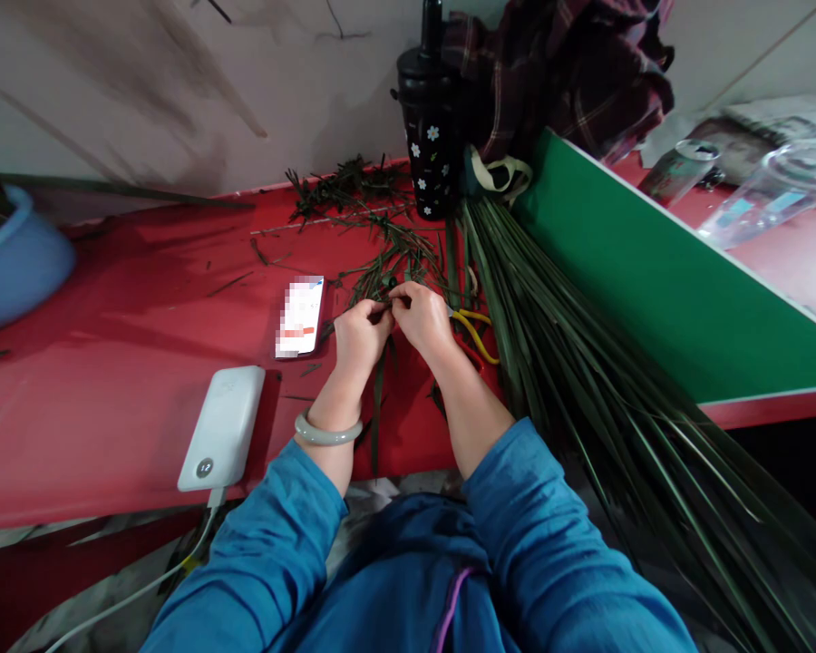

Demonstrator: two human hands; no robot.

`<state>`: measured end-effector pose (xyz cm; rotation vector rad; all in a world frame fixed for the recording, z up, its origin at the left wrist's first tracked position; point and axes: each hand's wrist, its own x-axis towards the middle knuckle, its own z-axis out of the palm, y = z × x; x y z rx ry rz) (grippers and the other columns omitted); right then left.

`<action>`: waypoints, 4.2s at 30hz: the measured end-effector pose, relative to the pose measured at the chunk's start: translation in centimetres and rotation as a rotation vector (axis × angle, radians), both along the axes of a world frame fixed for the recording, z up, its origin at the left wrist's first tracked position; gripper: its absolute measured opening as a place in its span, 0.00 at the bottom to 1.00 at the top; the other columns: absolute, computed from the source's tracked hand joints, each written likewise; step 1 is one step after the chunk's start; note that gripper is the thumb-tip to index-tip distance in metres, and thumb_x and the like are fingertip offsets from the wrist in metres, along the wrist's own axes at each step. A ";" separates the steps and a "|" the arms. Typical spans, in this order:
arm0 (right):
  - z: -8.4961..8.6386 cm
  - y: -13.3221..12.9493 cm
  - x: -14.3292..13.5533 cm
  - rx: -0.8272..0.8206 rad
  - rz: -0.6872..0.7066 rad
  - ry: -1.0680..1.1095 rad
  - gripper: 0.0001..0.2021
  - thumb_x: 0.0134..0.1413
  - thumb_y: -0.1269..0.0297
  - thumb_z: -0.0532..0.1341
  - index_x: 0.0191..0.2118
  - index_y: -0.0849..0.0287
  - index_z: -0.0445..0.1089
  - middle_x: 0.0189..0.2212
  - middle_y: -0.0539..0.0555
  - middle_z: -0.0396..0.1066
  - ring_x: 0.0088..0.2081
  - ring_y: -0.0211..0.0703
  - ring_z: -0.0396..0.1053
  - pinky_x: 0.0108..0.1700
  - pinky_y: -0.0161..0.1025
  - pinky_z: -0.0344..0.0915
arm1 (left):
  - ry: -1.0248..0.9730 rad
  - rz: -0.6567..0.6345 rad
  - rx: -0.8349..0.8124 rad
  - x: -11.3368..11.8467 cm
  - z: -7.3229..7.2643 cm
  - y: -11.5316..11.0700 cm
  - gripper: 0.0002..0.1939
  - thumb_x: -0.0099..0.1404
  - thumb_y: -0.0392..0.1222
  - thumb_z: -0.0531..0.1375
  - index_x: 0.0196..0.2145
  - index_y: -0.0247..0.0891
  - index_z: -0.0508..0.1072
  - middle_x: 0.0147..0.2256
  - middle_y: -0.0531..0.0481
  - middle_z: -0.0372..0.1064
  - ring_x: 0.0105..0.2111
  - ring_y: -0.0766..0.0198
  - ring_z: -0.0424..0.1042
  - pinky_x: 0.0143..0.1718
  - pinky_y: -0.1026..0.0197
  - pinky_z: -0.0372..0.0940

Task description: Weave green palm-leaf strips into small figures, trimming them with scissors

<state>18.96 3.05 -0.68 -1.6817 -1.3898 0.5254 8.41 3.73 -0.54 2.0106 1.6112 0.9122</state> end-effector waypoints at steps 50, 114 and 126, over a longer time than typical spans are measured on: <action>0.1 0.1 1.0 0.089 0.131 0.133 0.07 0.42 0.71 0.55 0.29 0.60 0.69 0.27 0.50 0.71 0.30 0.36 0.67 0.36 0.35 0.63 | -0.356 -0.131 -0.173 -0.6 -0.1 0.7 0.04 0.50 0.37 0.57 0.24 0.35 0.70 0.25 0.51 0.71 0.27 0.68 0.68 0.33 0.65 0.62; -0.4 0.4 0.6 0.116 0.059 0.215 0.09 0.41 0.71 0.54 0.30 0.60 0.69 0.29 0.50 0.72 0.30 0.36 0.68 0.37 0.36 0.64 | -0.453 -0.126 -0.232 -0.5 -0.3 0.9 0.03 0.46 0.33 0.56 0.23 0.36 0.66 0.21 0.55 0.64 0.23 0.71 0.63 0.28 0.67 0.58; -0.3 0.3 0.7 0.109 0.035 0.155 0.11 0.41 0.72 0.52 0.31 0.59 0.70 0.28 0.50 0.71 0.29 0.37 0.67 0.37 0.37 0.64 | -0.568 -0.147 -0.239 -0.5 -0.2 0.9 0.05 0.46 0.33 0.55 0.25 0.36 0.68 0.23 0.55 0.65 0.25 0.71 0.63 0.29 0.67 0.59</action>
